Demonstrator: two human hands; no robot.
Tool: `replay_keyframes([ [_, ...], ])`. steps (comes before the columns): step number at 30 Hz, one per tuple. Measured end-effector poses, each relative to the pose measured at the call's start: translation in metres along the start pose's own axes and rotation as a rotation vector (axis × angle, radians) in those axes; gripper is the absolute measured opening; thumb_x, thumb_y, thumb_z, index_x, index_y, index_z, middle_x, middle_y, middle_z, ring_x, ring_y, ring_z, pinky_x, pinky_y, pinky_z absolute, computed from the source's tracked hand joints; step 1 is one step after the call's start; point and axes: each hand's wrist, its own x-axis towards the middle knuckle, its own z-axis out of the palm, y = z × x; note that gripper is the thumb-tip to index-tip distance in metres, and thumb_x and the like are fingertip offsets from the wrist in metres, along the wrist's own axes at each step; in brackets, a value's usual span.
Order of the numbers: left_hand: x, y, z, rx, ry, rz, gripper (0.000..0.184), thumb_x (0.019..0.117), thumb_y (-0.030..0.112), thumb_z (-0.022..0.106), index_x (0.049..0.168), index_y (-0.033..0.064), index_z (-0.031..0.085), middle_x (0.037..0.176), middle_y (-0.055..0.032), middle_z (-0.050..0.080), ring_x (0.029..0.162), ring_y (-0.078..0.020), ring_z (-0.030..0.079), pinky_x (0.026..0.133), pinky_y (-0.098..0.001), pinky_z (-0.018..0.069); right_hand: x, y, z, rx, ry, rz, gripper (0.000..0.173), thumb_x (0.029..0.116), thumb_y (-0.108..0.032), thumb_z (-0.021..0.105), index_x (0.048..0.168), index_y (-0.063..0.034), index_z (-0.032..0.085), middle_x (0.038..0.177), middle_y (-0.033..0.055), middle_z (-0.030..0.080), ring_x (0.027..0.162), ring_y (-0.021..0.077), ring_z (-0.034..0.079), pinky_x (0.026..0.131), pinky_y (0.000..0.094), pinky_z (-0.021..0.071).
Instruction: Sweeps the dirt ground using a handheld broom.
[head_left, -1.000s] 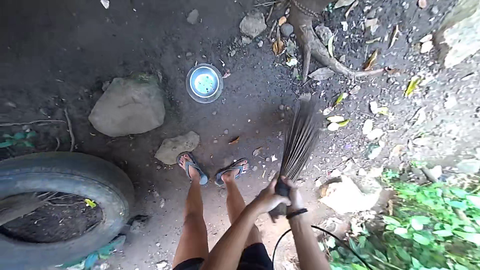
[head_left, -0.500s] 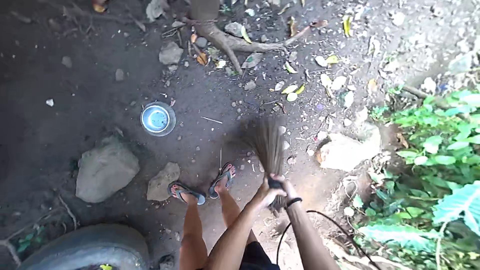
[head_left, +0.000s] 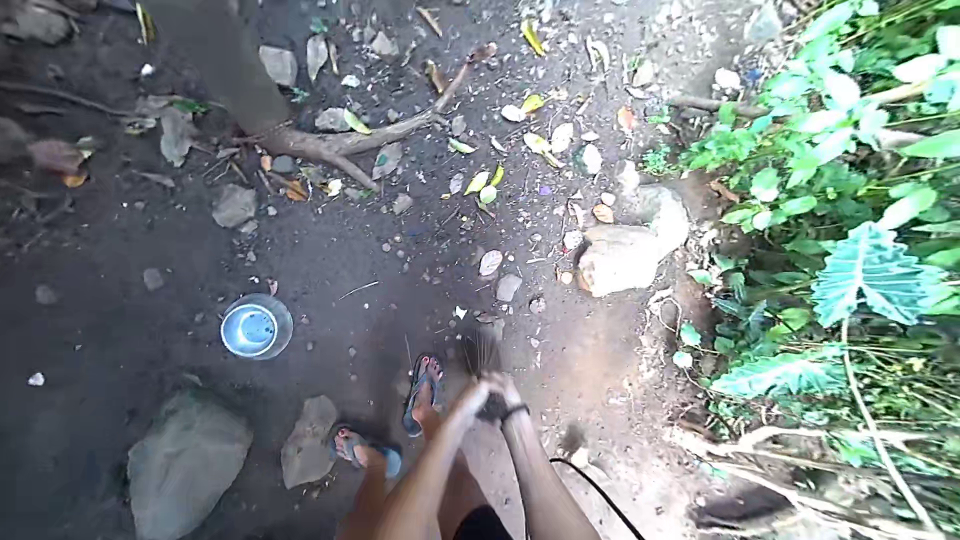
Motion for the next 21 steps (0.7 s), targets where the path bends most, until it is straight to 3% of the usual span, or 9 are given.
replay_keyframes([
  [3,0.011,0.106,0.004,0.101,0.071,0.261,0.055,0.1035,0.014,0.055,0.155,0.0107,0.035,0.127,-0.0255,0.058,0.098,-0.0347,0.064,0.075,-0.0509,0.0564,0.021,-0.106,0.051,0.075,-0.047,-0.173,0.024,0.1056,-0.02,0.046,0.112,-0.0024,0.06,0.086,0.0076,0.062,0.071,0.0143,0.06,0.063,0.0342,0.0525],
  [5,0.019,0.128,0.021,0.173,0.067,0.338,0.07,0.1035,0.014,0.058,0.163,0.018,0.02,0.132,-0.0276,0.056,0.094,-0.0352,0.066,0.072,-0.0496,0.0585,0.035,-0.138,0.043,0.097,-0.075,-0.329,0.023,0.1048,-0.013,0.049,0.116,0.0031,0.06,0.093,0.012,0.064,0.077,0.0159,0.061,0.071,0.0343,0.0535],
  [7,0.023,0.12,0.031,0.211,0.047,0.353,0.084,0.1021,0.014,0.06,0.166,0.024,0.006,0.132,-0.0292,0.055,0.082,-0.0334,0.068,0.064,-0.0467,0.0591,0.037,-0.142,0.03,0.117,-0.074,-0.425,0.021,0.1045,-0.009,0.049,0.116,0.0052,0.059,0.093,0.0119,0.064,0.078,0.0144,0.062,0.074,0.0315,0.0537],
  [10,0.006,0.085,0.038,0.242,-0.074,0.371,0.092,0.098,0.01,0.065,0.165,0.0166,0.003,0.137,-0.0301,0.052,0.087,-0.0331,0.068,0.068,-0.0458,0.0596,0.005,-0.122,0.006,0.142,0.0,-0.378,0.018,0.1028,-0.008,0.05,0.11,0.0047,0.06,0.085,0.0103,0.066,0.072,0.0139,0.064,0.068,0.0314,0.0552],
  [13,-0.018,0.031,0.036,0.402,-0.191,0.288,0.118,0.0862,0.009,0.079,0.163,0.0099,-0.01,0.155,-0.0308,0.037,0.125,-0.0371,0.059,0.102,-0.0494,0.0523,-0.033,-0.068,-0.028,0.214,-0.035,-0.225,0.019,0.0989,-0.006,0.041,0.105,0.0003,0.058,0.077,0.0064,0.066,0.066,0.0117,0.065,0.062,0.0289,0.0565],
  [16,-0.043,-0.018,0.029,0.697,-0.292,0.011,0.116,0.0939,0.03,0.076,0.162,0.0124,-0.016,0.142,-0.0339,0.05,0.106,-0.0375,0.068,0.09,-0.0509,0.0563,-0.066,0.003,-0.049,0.316,0.026,-0.058,0.02,0.0991,-0.007,0.038,0.106,-0.0003,0.056,0.076,0.0056,0.064,0.064,0.0105,0.064,0.06,0.0275,0.0559],
  [18,-0.052,-0.037,0.002,0.837,-0.467,-0.119,0.097,0.103,0.04,0.061,0.164,0.0091,-0.008,0.137,-0.0348,0.054,0.103,-0.0404,0.068,0.09,-0.0539,0.0547,-0.081,0.052,-0.051,0.342,0.097,0.009,0.023,0.1013,-0.01,0.038,0.103,0.0,0.058,0.074,0.0055,0.064,0.063,0.011,0.063,0.061,0.0283,0.0552],
  [20,-0.059,-0.047,-0.041,0.838,-0.519,-0.119,0.067,0.1083,0.036,0.05,0.16,0.0017,0.025,0.117,-0.0307,0.065,0.09,-0.0364,0.069,0.084,-0.0515,0.0549,-0.089,0.099,-0.046,0.387,0.141,0.087,0.029,0.1079,-0.018,0.036,0.101,0.0,0.058,0.071,0.0056,0.064,0.06,0.0122,0.062,0.058,0.0282,0.0547],
  [21,-0.06,-0.047,-0.066,0.796,-0.453,-0.11,0.059,0.1086,0.033,0.05,0.156,0.001,0.034,0.112,-0.0272,0.068,0.087,-0.0321,0.07,0.083,-0.0477,0.0561,-0.09,0.117,-0.039,0.458,0.168,0.15,0.034,0.1096,-0.025,0.034,0.099,-0.0012,0.056,0.067,0.0072,0.064,0.054,0.0146,0.063,0.05,0.0292,0.055],
])
